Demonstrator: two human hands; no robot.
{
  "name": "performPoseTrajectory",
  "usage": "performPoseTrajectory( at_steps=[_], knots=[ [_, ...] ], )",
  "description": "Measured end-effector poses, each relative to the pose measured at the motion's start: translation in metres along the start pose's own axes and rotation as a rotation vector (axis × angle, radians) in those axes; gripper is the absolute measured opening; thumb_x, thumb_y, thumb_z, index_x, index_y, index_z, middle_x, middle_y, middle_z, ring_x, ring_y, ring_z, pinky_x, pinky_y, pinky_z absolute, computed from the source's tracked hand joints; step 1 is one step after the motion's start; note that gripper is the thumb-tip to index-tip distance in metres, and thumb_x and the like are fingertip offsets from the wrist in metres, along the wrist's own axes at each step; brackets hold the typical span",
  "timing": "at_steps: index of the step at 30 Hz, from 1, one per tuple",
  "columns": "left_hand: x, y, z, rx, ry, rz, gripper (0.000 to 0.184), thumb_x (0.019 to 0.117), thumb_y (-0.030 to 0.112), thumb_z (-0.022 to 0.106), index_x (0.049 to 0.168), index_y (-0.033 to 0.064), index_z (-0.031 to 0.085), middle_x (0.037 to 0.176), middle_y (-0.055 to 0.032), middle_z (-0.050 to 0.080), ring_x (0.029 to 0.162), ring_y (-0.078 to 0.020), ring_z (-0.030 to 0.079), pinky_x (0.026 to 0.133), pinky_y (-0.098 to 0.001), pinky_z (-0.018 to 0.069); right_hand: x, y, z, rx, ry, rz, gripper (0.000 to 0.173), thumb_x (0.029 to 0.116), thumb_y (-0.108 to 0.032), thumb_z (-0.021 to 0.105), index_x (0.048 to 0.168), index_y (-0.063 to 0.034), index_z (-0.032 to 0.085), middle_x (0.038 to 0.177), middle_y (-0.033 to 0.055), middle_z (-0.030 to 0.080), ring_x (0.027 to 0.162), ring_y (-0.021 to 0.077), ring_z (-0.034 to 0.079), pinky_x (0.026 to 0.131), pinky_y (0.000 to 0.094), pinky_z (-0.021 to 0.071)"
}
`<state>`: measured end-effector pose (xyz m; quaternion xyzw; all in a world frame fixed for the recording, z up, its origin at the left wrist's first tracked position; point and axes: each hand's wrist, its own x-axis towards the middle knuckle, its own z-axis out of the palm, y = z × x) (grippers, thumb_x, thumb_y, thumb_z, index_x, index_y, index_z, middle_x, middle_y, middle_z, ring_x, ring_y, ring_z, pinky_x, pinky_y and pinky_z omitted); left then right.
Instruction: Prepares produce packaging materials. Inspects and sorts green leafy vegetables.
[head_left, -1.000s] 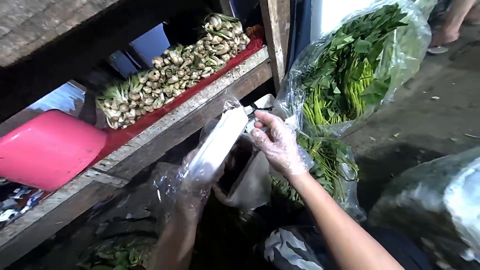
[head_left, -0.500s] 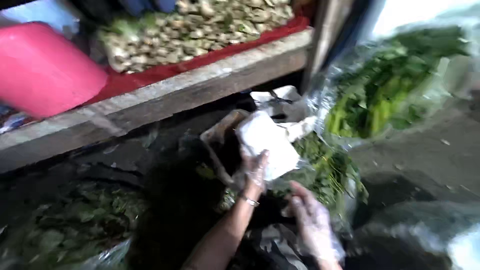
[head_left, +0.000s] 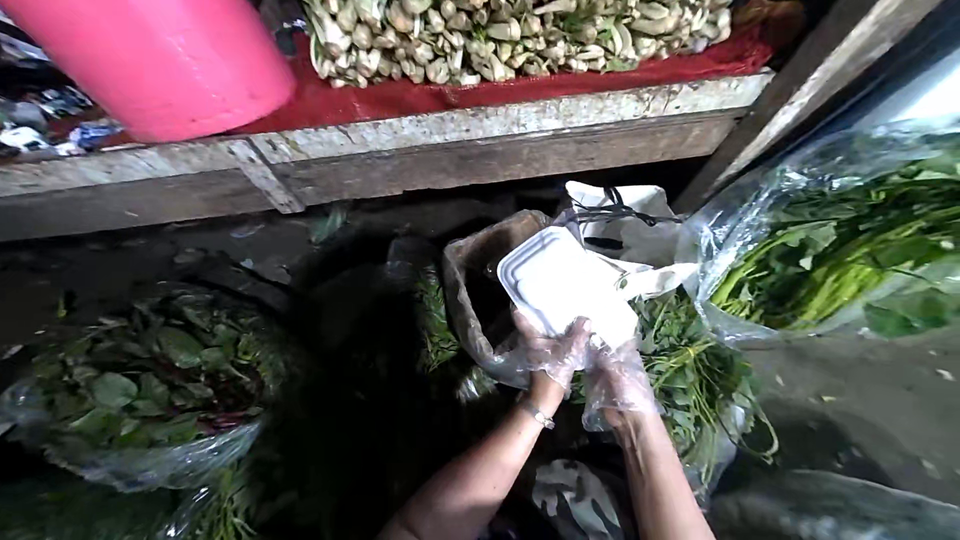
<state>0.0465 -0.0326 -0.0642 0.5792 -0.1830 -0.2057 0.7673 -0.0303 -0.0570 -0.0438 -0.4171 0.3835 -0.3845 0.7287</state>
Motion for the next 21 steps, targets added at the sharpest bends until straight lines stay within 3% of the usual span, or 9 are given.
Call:
performPoseTrajectory(
  at_steps=[3,5,6,8,11,14,16,18,21],
  knots=[
    [0.017,0.010,-0.010,-0.048,-0.033,-0.038,0.094,0.0747,0.008,0.073,0.152,-0.0082,0.022,0.134,-0.0252,0.055,0.115,-0.0179,0.062,0.097,-0.0322,0.0530,0.000,-0.002,-0.003,0.080,0.004,-0.009,0.055,0.0902,-0.010,0.060,0.138,-0.0040,0.033,0.098,-0.0013,0.066,0.084,0.0053,0.069,0.075,0.0254,0.0615],
    [0.045,0.026,-0.026,-0.140,-0.128,-0.215,0.051,0.1074,0.026,0.040,0.152,0.0021,0.033,0.137,-0.0178,0.055,0.117,-0.0200,0.059,0.097,-0.0386,0.0521,-0.003,-0.007,-0.012,0.069,0.006,0.003,0.044,0.0912,-0.014,0.056,0.131,-0.0067,0.037,0.092,-0.0045,0.067,0.080,0.0038,0.070,0.072,0.0241,0.0620],
    [0.060,0.033,-0.035,-0.137,-0.196,-0.320,0.051,0.1103,0.040,0.030,0.149,0.0086,0.041,0.135,-0.0116,0.059,0.117,-0.0183,0.060,0.096,-0.0393,0.0531,-0.005,-0.008,-0.016,0.063,0.014,0.018,0.038,0.0913,-0.014,0.054,0.126,-0.0071,0.041,0.090,-0.0046,0.068,0.079,0.0043,0.070,0.071,0.0245,0.0623],
    [0.076,0.045,-0.045,0.085,-0.329,-0.387,0.045,0.1115,0.037,0.036,0.141,0.0064,0.053,0.129,-0.0124,0.062,0.113,-0.0198,0.061,0.096,-0.0403,0.0521,-0.008,-0.011,-0.022,0.020,0.035,0.058,0.028,0.0963,-0.014,0.049,0.123,-0.0054,0.046,0.089,-0.0031,0.069,0.079,0.0051,0.070,0.071,0.0249,0.0623],
    [0.076,0.058,-0.049,0.600,-0.490,-0.170,0.046,0.1111,0.032,0.041,0.138,-0.0013,0.057,0.135,-0.0245,0.060,0.127,-0.0326,0.056,0.110,-0.0500,0.0413,-0.019,-0.012,-0.030,0.024,0.089,0.109,0.032,0.1014,-0.012,0.041,0.133,-0.0052,0.040,0.096,-0.0010,0.067,0.083,0.0050,0.069,0.073,0.0242,0.0612],
    [0.067,0.056,-0.051,0.894,-0.545,0.017,0.040,0.1092,0.026,0.047,0.133,-0.0016,0.064,0.129,-0.0288,0.063,0.126,-0.0427,0.057,0.110,-0.0585,0.0392,-0.041,-0.017,-0.047,0.024,0.151,0.097,0.033,0.1045,-0.015,0.037,0.136,-0.0061,0.039,0.097,-0.0026,0.067,0.084,0.0042,0.069,0.072,0.0236,0.0609],
    [0.058,0.052,-0.050,0.864,-0.547,0.028,0.035,0.1074,0.022,0.051,0.130,-0.0017,0.065,0.127,-0.0271,0.065,0.124,-0.0410,0.059,0.109,-0.0570,0.0405,-0.059,-0.017,-0.058,0.047,0.165,0.097,0.027,0.1044,-0.018,0.038,0.129,-0.0087,0.044,0.095,-0.0054,0.069,0.084,0.0040,0.070,0.072,0.0243,0.0616],
    [0.051,0.052,-0.048,0.772,-0.525,0.005,0.033,0.1070,0.017,0.052,0.129,-0.0038,0.064,0.123,-0.0250,0.067,0.119,-0.0367,0.062,0.106,-0.0537,0.0437,-0.076,-0.016,-0.070,0.083,0.170,0.078,0.031,0.0992,-0.026,0.052,0.125,-0.0101,0.047,0.095,-0.0057,0.072,0.084,0.0049,0.072,0.072,0.0259,0.0626],
    [0.059,0.035,-0.052,0.475,-0.403,0.092,0.039,0.1108,0.018,0.035,0.112,-0.0086,0.063,0.090,-0.0139,0.071,0.081,-0.0165,0.070,0.084,-0.0378,0.0589,-0.102,-0.020,-0.089,0.032,0.254,0.008,0.045,0.0861,-0.031,0.067,0.120,-0.0095,0.047,0.086,-0.0066,0.073,0.076,0.0042,0.072,0.066,0.0254,0.0634]
  ],
)
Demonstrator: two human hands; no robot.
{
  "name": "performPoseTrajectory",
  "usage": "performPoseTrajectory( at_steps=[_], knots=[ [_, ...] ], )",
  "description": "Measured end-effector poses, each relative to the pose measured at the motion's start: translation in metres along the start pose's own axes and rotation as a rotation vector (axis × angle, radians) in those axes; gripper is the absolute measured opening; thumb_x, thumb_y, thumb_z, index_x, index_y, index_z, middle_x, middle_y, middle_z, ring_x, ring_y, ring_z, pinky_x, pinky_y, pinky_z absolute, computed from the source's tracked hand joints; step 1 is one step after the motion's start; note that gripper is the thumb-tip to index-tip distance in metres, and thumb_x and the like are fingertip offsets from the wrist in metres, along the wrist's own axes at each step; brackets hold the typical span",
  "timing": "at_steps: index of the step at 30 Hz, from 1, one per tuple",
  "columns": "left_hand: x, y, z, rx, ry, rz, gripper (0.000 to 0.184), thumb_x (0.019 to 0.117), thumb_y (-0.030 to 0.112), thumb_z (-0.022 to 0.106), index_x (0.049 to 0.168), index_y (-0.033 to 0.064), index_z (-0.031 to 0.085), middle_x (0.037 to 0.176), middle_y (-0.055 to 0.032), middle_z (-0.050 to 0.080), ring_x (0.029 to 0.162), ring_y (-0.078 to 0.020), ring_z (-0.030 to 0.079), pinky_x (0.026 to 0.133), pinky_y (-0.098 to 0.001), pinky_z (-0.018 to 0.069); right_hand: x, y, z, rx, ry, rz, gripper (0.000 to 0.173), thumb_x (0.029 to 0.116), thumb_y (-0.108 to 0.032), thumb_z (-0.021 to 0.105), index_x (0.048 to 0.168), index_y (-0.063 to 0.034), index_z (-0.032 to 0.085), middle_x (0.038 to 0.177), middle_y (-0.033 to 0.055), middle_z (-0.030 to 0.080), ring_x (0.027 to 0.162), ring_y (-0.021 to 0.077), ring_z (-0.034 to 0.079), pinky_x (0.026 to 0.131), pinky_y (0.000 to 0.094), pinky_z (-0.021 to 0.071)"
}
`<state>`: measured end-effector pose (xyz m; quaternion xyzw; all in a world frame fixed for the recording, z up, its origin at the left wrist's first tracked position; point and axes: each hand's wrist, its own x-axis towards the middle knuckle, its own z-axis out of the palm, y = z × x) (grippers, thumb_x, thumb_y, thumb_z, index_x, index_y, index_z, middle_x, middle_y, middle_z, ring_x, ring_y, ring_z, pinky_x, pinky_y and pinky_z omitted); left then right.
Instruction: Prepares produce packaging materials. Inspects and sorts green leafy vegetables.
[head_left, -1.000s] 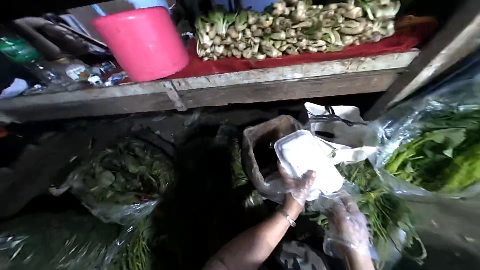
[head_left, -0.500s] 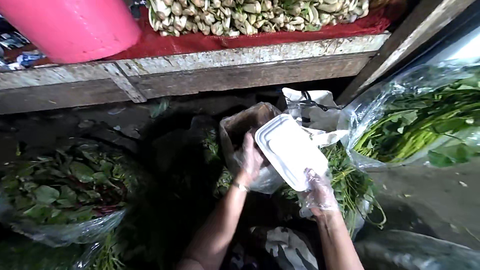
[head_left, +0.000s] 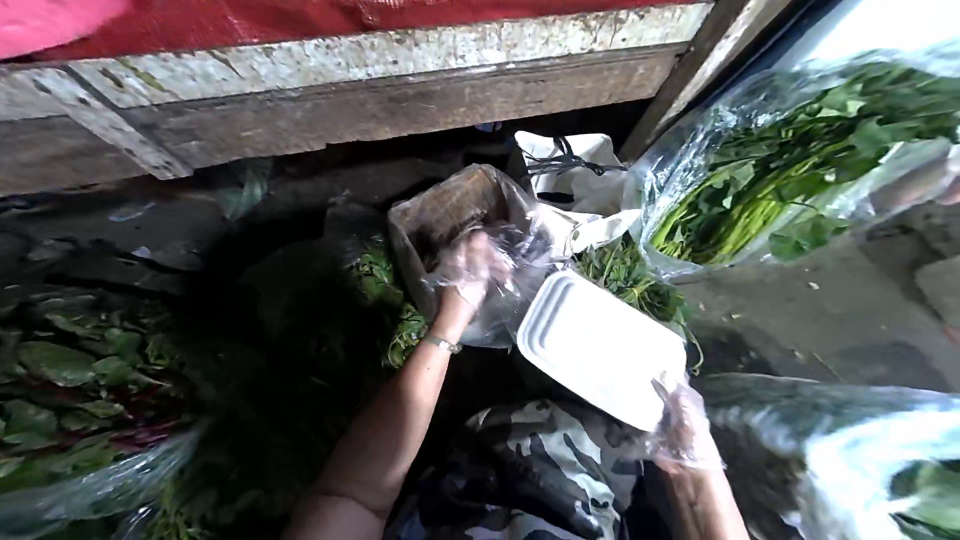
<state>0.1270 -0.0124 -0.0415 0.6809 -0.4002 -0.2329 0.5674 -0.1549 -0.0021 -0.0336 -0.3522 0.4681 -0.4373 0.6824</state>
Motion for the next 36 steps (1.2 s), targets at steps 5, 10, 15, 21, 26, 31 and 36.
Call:
performPoseTrajectory(
  at_steps=[5,10,15,21,26,31,36],
  knots=[
    [0.027,0.001,-0.046,-0.111,0.033,-0.073,0.040,0.1111,0.026,0.037,0.129,-0.0062,0.054,0.102,-0.0113,0.071,0.087,-0.0099,0.069,0.087,-0.0311,0.0569,-0.033,-0.009,-0.053,0.042,0.078,-0.049,0.053,0.0663,-0.051,0.089,0.103,-0.0217,0.065,0.084,-0.0087,0.075,0.075,0.0022,0.073,0.063,0.0240,0.0626],
    [0.052,0.011,-0.142,0.153,0.495,0.334,0.037,0.0994,0.014,0.060,0.122,-0.0126,0.047,0.110,-0.0119,0.062,0.100,-0.0085,0.064,0.094,-0.0262,0.0535,-0.061,-0.014,-0.084,0.037,0.138,-0.047,0.043,0.0638,-0.047,0.090,0.095,-0.0244,0.072,0.083,-0.0072,0.077,0.074,0.0016,0.073,0.062,0.0222,0.0623],
    [0.025,0.029,-0.115,1.072,-0.514,0.007,0.028,0.1028,0.037,0.061,0.122,0.0196,0.072,0.112,-0.0212,0.070,0.105,-0.0463,0.066,0.085,-0.0730,0.0468,-0.069,0.014,-0.092,-0.170,0.161,0.149,0.082,0.0626,-0.048,0.089,0.125,-0.0088,0.053,0.089,-0.0061,0.074,0.078,0.0044,0.072,0.067,0.0245,0.0628],
    [-0.034,0.020,-0.012,0.483,-0.852,0.490,0.038,0.1007,0.020,0.055,0.136,0.0087,0.065,0.141,-0.0127,0.061,0.128,-0.0294,0.061,0.107,-0.0526,0.0473,-0.061,0.013,-0.085,-0.240,0.001,0.056,0.082,0.0597,-0.040,0.092,0.125,-0.0100,0.053,0.094,-0.0130,0.073,0.083,-0.0023,0.070,0.074,0.0188,0.0606],
    [-0.076,-0.005,0.074,0.254,-1.337,0.188,0.040,0.1044,0.029,0.055,0.143,0.0207,0.061,0.136,-0.0091,0.065,0.127,-0.0261,0.060,0.108,-0.0544,0.0444,-0.054,0.016,-0.072,-0.332,-0.089,0.005,0.084,0.0647,-0.053,0.090,0.127,-0.0071,0.055,0.098,-0.0118,0.073,0.087,-0.0013,0.070,0.078,0.0203,0.0613],
    [-0.098,-0.027,-0.028,0.167,-1.350,0.216,0.029,0.0979,0.024,0.057,0.103,0.0035,0.076,0.089,-0.0149,0.073,0.083,-0.0271,0.070,0.076,-0.0498,0.0545,-0.078,0.035,-0.088,-0.292,-0.059,-0.038,0.080,0.0701,-0.052,0.088,0.132,-0.0142,0.055,0.107,-0.0172,0.072,0.095,-0.0055,0.069,0.083,0.0175,0.0597],
    [-0.092,-0.043,-0.081,0.506,-1.149,-0.136,0.032,0.0998,0.029,0.063,0.103,-0.0003,0.076,0.102,-0.0195,0.073,0.097,-0.0302,0.070,0.091,-0.0508,0.0532,-0.073,0.035,-0.081,-0.104,0.089,0.000,0.088,0.0609,-0.046,0.093,0.132,-0.0144,0.051,0.104,-0.0121,0.073,0.092,-0.0002,0.071,0.077,0.0221,0.0621]
  ],
)
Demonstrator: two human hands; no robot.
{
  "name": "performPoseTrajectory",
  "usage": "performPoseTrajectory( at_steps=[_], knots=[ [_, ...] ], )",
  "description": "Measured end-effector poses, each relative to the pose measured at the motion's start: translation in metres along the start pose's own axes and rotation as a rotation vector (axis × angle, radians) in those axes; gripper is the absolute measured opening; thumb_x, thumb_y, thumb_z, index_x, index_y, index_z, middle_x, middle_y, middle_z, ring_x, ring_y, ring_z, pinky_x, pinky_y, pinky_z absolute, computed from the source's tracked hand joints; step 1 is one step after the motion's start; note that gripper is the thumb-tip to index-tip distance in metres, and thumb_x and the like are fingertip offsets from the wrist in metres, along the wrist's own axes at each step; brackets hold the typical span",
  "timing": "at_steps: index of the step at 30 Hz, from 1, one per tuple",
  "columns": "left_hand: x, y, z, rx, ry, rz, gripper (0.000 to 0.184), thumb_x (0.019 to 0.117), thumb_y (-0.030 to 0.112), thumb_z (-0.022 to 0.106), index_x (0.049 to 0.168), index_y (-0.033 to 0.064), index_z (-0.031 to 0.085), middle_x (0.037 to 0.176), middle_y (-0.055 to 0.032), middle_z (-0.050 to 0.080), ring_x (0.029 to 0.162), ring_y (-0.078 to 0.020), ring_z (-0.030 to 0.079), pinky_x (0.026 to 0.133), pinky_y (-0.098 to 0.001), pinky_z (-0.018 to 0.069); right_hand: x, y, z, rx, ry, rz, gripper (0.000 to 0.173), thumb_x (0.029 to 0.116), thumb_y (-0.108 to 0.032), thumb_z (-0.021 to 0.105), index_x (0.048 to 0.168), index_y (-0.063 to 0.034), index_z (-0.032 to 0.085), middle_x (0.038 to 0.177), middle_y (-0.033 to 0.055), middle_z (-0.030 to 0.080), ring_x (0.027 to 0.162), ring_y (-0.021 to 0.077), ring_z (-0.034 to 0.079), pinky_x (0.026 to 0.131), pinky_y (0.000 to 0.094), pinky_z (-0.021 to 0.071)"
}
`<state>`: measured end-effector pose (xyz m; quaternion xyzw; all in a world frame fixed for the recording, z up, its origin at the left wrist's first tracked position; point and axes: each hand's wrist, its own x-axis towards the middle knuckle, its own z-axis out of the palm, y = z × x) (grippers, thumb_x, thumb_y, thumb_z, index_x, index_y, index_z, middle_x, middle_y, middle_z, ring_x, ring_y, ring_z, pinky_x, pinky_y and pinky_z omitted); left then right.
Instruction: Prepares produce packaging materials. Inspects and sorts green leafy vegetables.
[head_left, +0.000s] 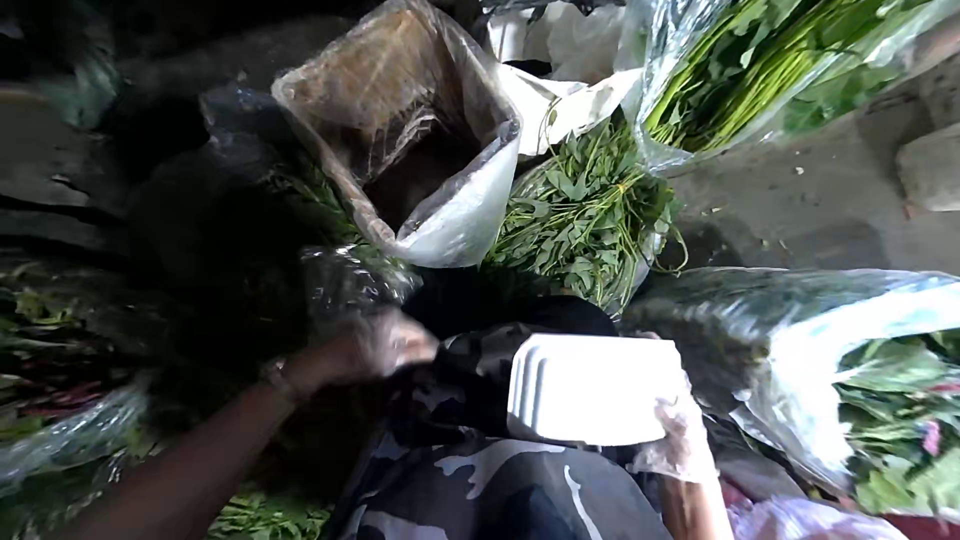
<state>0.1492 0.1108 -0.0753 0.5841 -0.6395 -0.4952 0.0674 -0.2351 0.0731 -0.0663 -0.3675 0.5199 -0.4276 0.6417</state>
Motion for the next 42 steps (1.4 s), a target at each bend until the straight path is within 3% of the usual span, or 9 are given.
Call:
performPoseTrajectory(
  at_steps=[3,11,17,23,28,32,36,39,42],
  knots=[
    [0.030,0.008,-0.010,-0.367,0.459,0.288,0.030,0.0895,0.010,0.070,0.116,-0.0032,0.066,0.112,-0.0092,0.072,0.095,-0.0072,0.068,0.084,-0.0244,0.0575,0.022,-0.011,0.009,0.151,0.058,0.030,0.068,0.0586,-0.046,0.093,0.113,-0.0193,0.063,0.092,-0.0067,0.076,0.083,0.0050,0.074,0.069,0.0268,0.0639],
    [0.063,0.048,-0.078,-0.164,0.877,0.333,0.030,0.1047,0.018,0.053,0.126,-0.0022,0.059,0.112,-0.0063,0.072,0.090,-0.0010,0.067,0.083,-0.0218,0.0561,0.082,-0.039,-0.010,0.330,-0.159,-0.155,0.032,0.0729,-0.041,0.085,0.098,-0.0229,0.076,0.093,-0.0021,0.077,0.088,0.0080,0.074,0.076,0.0318,0.0640],
    [0.068,0.050,-0.110,-1.007,0.771,0.577,0.019,0.1059,0.023,0.041,0.112,0.0116,0.055,0.095,-0.0007,0.076,0.082,-0.0148,0.075,0.075,-0.0307,0.0641,0.085,-0.046,0.005,0.360,-0.252,-0.168,0.032,0.0766,-0.039,0.083,0.102,-0.0208,0.076,0.097,-0.0003,0.078,0.091,0.0099,0.075,0.078,0.0329,0.0641],
    [0.057,0.044,-0.137,-1.402,0.876,0.794,0.028,0.1064,0.011,0.028,0.112,0.0134,0.055,0.101,0.0060,0.071,0.094,-0.0040,0.069,0.089,-0.0237,0.0574,0.064,-0.052,0.037,0.335,-0.179,-0.195,0.029,0.0703,-0.036,0.086,0.094,-0.0220,0.077,0.090,-0.0036,0.078,0.084,0.0048,0.075,0.070,0.0258,0.0637],
    [0.096,0.023,-0.132,-0.933,1.094,0.127,0.031,0.1100,0.015,0.037,0.136,-0.0003,0.045,0.101,-0.0090,0.071,0.081,-0.0153,0.073,0.074,-0.0314,0.0625,0.063,-0.046,0.049,0.336,-0.163,-0.151,0.029,0.0691,-0.035,0.087,0.092,-0.0215,0.075,0.087,-0.0042,0.078,0.080,0.0040,0.074,0.068,0.0247,0.0635],
    [0.118,-0.007,-0.140,-0.585,1.025,0.046,0.033,0.1076,0.012,0.043,0.135,-0.0045,0.048,0.107,-0.0142,0.068,0.082,-0.0142,0.068,0.076,-0.0310,0.0587,0.071,-0.043,0.082,0.255,-0.115,-0.033,0.047,0.0661,-0.038,0.088,0.100,-0.0158,0.064,0.082,-0.0032,0.075,0.075,0.0064,0.073,0.064,0.0277,0.0638],
    [0.124,-0.024,-0.146,-0.380,0.934,0.012,0.035,0.1049,0.015,0.052,0.135,-0.0016,0.054,0.115,-0.0169,0.069,0.093,-0.0154,0.070,0.085,-0.0322,0.0576,0.094,-0.029,0.124,0.120,-0.126,0.064,0.036,0.0964,-0.016,0.047,0.131,-0.0098,0.044,0.092,-0.0006,0.070,0.080,0.0073,0.071,0.069,0.0277,0.0625],
    [0.094,-0.026,-0.128,-0.175,1.187,0.042,0.073,0.0968,0.029,0.064,0.154,-0.0035,0.033,0.146,-0.0238,0.053,0.131,-0.0270,0.056,0.110,-0.0407,0.0456,0.112,-0.020,0.145,0.134,-0.105,0.132,0.034,0.1047,-0.012,0.043,0.138,-0.0106,0.041,0.096,0.0040,0.069,0.080,0.0106,0.071,0.067,0.0291,0.0622],
    [0.038,0.005,-0.040,0.013,1.441,0.051,0.063,0.0995,0.030,0.063,0.144,-0.0084,0.039,0.140,-0.0283,0.053,0.123,-0.0298,0.059,0.104,-0.0418,0.0503,0.120,-0.018,0.154,0.167,-0.086,0.183,0.029,0.1077,-0.018,0.044,0.136,-0.0117,0.045,0.098,0.0047,0.069,0.082,0.0119,0.071,0.068,0.0303,0.0620]
  ],
)
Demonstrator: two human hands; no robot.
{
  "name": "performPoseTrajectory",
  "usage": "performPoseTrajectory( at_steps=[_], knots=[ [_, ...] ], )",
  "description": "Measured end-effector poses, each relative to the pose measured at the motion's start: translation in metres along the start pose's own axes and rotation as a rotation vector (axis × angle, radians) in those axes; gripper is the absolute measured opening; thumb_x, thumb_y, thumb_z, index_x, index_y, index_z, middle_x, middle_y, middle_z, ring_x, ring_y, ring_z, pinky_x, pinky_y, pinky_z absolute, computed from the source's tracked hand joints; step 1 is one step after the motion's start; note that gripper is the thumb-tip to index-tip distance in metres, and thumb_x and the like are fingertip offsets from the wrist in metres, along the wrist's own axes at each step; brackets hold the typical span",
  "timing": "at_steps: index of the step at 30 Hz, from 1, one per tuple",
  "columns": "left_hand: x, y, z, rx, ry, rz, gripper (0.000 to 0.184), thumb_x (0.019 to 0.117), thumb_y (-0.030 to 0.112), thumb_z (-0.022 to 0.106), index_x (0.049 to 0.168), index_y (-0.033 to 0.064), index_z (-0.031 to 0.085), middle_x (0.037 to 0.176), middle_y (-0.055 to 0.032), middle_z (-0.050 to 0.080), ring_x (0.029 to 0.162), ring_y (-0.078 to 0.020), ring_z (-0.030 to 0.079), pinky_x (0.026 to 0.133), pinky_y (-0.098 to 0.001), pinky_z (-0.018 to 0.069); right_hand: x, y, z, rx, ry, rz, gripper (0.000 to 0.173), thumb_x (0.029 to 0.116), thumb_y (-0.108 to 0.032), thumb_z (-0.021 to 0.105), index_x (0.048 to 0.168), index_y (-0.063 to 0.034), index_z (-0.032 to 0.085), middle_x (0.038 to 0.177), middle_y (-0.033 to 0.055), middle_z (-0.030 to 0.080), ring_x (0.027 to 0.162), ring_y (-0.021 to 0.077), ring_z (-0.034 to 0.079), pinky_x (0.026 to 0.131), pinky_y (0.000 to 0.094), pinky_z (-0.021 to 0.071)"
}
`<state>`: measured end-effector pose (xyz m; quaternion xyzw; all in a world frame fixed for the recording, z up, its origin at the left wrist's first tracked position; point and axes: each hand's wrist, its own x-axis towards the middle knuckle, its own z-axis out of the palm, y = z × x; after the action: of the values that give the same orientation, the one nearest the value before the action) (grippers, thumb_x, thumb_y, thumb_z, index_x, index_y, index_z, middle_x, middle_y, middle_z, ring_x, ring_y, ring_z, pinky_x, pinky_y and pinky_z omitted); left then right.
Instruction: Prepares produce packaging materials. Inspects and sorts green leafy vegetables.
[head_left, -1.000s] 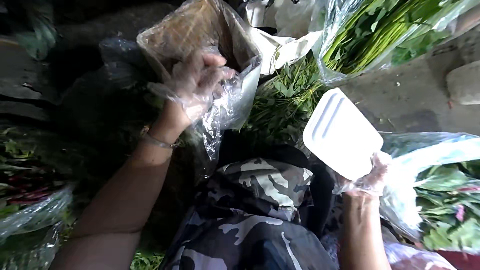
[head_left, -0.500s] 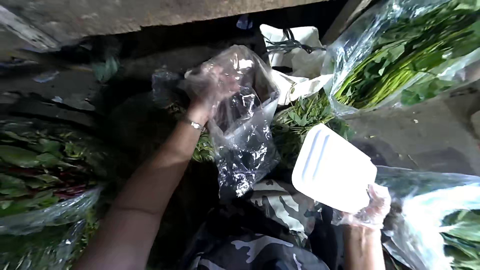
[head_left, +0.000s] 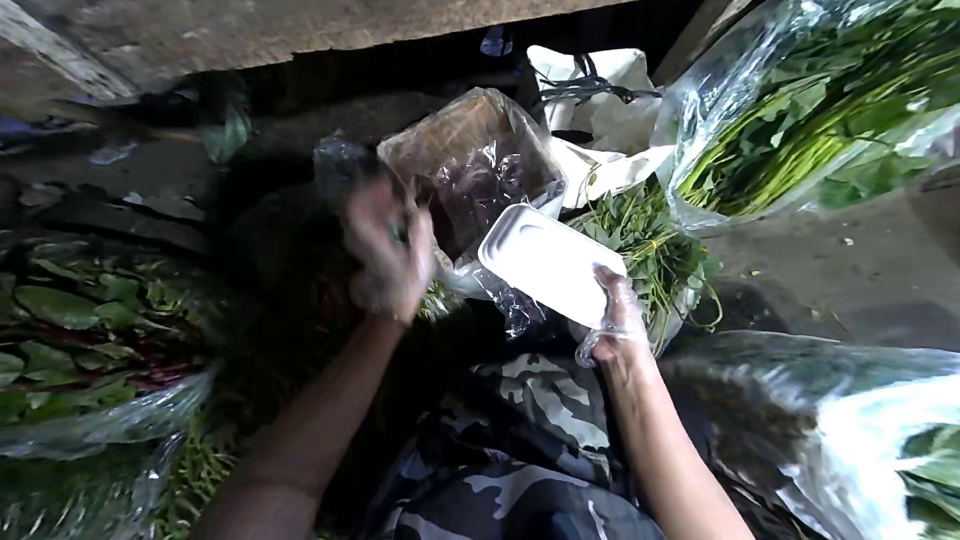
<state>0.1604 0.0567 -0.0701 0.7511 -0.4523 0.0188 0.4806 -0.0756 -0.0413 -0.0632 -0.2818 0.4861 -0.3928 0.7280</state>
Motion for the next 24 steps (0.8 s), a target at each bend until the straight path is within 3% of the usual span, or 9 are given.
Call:
performPoseTrajectory(
  at_steps=[2,3,5,8,11,13,15,19,24],
  knots=[
    [-0.079,-0.001,0.012,-0.024,0.045,0.151,0.052,0.0796,0.031,0.080,0.109,-0.0061,0.060,0.109,-0.0275,0.064,0.102,-0.0332,0.064,0.091,-0.0450,0.0534,0.001,-0.001,0.003,0.016,-0.002,0.003,0.025,0.1079,-0.018,0.044,0.132,-0.0121,0.048,0.096,0.0040,0.070,0.081,0.0113,0.071,0.067,0.0297,0.0624],
    [-0.115,-0.004,0.025,-0.040,0.058,0.207,0.055,0.0730,0.039,0.087,0.104,0.0016,0.062,0.108,-0.0220,0.064,0.103,-0.0299,0.064,0.094,-0.0401,0.0522,0.001,0.000,0.004,0.015,-0.005,0.001,0.024,0.1081,-0.018,0.043,0.131,-0.0125,0.048,0.096,0.0033,0.070,0.081,0.0110,0.071,0.067,0.0293,0.0624],
    [-0.148,-0.007,0.056,-0.042,0.127,0.268,0.067,0.0699,0.057,0.086,0.110,0.0155,0.053,0.114,-0.0078,0.056,0.112,-0.0177,0.057,0.101,-0.0275,0.0459,0.001,0.001,0.003,0.014,-0.010,-0.005,0.024,0.1083,-0.019,0.042,0.131,-0.0131,0.047,0.097,0.0030,0.070,0.082,0.0111,0.071,0.068,0.0297,0.0625],
    [-0.137,0.018,0.078,-0.031,0.216,0.181,0.073,0.0632,0.046,0.092,0.112,0.0056,0.058,0.112,-0.0203,0.062,0.107,-0.0276,0.061,0.098,-0.0336,0.0488,0.002,0.004,0.001,0.006,-0.010,-0.010,0.029,0.1081,-0.020,0.043,0.137,-0.0141,0.043,0.101,0.0041,0.069,0.086,0.0121,0.071,0.071,0.0317,0.0624],
    [-0.105,0.039,0.073,-0.035,0.139,0.126,0.033,0.0753,0.026,0.084,0.095,0.0030,0.070,0.094,-0.0211,0.071,0.090,-0.0313,0.069,0.088,-0.0408,0.0538,0.002,0.004,0.003,0.004,0.016,-0.015,0.031,0.1083,-0.018,0.042,0.139,-0.0139,0.041,0.101,0.0046,0.067,0.085,0.0122,0.070,0.071,0.0314,0.0617],
    [-0.093,0.040,0.065,-0.049,0.036,0.162,0.010,0.0851,0.016,0.070,0.084,0.0075,0.076,0.082,-0.0113,0.075,0.082,-0.0232,0.071,0.086,-0.0370,0.0540,-0.001,0.003,0.005,0.008,0.053,-0.011,0.030,0.1084,-0.017,0.043,0.138,-0.0129,0.043,0.100,0.0047,0.067,0.083,0.0119,0.070,0.069,0.0303,0.0613],
    [-0.087,0.040,0.055,-0.070,-0.024,0.177,0.011,0.0861,0.011,0.066,0.082,0.0063,0.075,0.081,-0.0105,0.074,0.081,-0.0218,0.071,0.084,-0.0334,0.0547,-0.003,0.002,0.004,0.019,0.049,-0.018,0.031,0.1086,-0.017,0.043,0.140,-0.0129,0.041,0.101,0.0051,0.067,0.084,0.0118,0.070,0.070,0.0303,0.0612],
    [-0.080,0.030,0.024,-0.040,-0.179,0.057,0.018,0.0919,0.015,0.065,0.093,0.0035,0.078,0.091,-0.0125,0.076,0.086,-0.0255,0.073,0.084,-0.0447,0.0573,-0.006,0.002,0.004,0.012,0.073,-0.015,0.034,0.1073,-0.017,0.046,0.141,-0.0148,0.041,0.101,0.0044,0.067,0.084,0.0105,0.069,0.068,0.0288,0.0608],
    [-0.073,0.023,0.009,-0.266,-0.150,-0.079,0.013,0.0855,0.005,0.063,0.090,-0.0076,0.066,0.092,-0.0157,0.069,0.081,-0.0113,0.068,0.076,-0.0235,0.0573,-0.006,0.002,0.006,-0.008,0.087,-0.075,0.044,0.1063,-0.013,0.048,0.148,-0.0120,0.033,0.105,0.0078,0.064,0.085,0.0121,0.069,0.070,0.0294,0.0608]
  ],
)
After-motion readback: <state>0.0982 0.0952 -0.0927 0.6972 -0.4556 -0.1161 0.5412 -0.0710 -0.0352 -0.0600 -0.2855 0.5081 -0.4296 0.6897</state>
